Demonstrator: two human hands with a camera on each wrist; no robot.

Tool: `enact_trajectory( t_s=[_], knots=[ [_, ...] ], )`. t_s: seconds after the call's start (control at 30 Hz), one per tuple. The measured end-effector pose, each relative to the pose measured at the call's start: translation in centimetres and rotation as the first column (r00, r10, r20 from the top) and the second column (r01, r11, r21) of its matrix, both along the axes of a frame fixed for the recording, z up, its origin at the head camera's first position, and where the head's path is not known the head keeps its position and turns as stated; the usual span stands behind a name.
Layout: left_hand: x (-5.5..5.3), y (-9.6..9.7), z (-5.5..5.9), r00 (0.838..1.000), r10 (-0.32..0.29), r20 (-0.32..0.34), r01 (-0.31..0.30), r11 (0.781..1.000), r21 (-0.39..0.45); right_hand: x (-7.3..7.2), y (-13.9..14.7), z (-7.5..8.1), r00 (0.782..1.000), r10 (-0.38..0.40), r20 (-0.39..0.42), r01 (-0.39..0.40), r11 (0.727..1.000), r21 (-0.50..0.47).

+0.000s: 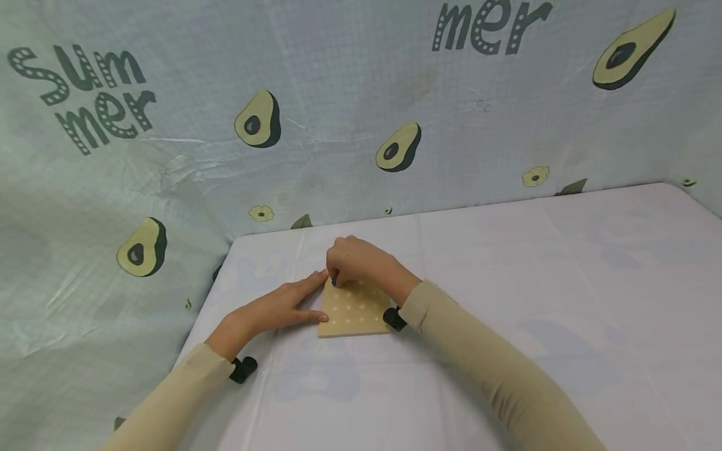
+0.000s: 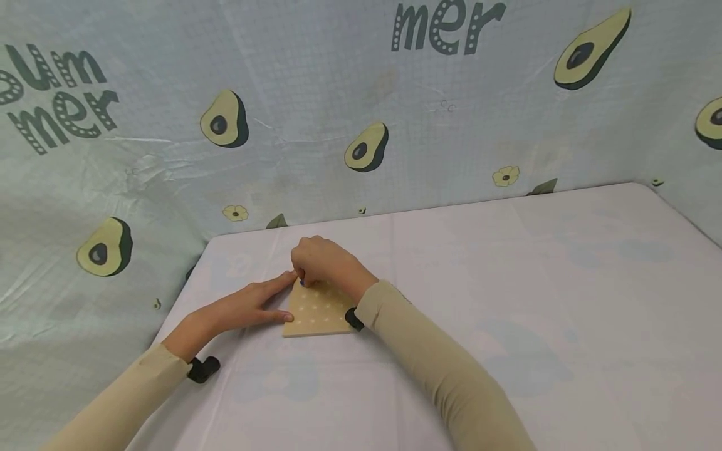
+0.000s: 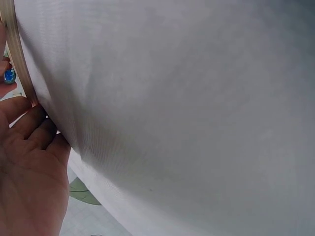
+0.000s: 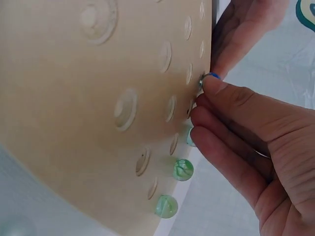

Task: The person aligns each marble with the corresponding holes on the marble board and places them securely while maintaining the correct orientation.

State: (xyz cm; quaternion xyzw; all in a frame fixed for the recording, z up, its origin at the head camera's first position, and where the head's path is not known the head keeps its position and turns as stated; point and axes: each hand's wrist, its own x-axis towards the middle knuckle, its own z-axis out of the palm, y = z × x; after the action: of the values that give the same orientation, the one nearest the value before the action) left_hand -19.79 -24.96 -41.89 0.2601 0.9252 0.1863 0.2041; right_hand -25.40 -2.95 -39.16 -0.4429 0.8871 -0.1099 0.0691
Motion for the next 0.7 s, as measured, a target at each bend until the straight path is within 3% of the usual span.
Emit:
enact_trajectory(
  t_s=[0.43, 0.7],
  knots=[
    [0.0, 0.1, 0.1, 1.000, -0.004, -0.018, 0.004, 1.000, -0.011, 0.4, 0.4, 0.6, 1.000, -0.021, -0.020, 0.022, 0.998, 0.056],
    [0.3, 0.1, 0.0, 1.000, 0.012, -0.013, -0.012, 1.000, -0.008, 0.6, 1.7, 0.2, 0.997, -0.018, 0.070, 0.018, 1.000, 0.002]
  ],
)
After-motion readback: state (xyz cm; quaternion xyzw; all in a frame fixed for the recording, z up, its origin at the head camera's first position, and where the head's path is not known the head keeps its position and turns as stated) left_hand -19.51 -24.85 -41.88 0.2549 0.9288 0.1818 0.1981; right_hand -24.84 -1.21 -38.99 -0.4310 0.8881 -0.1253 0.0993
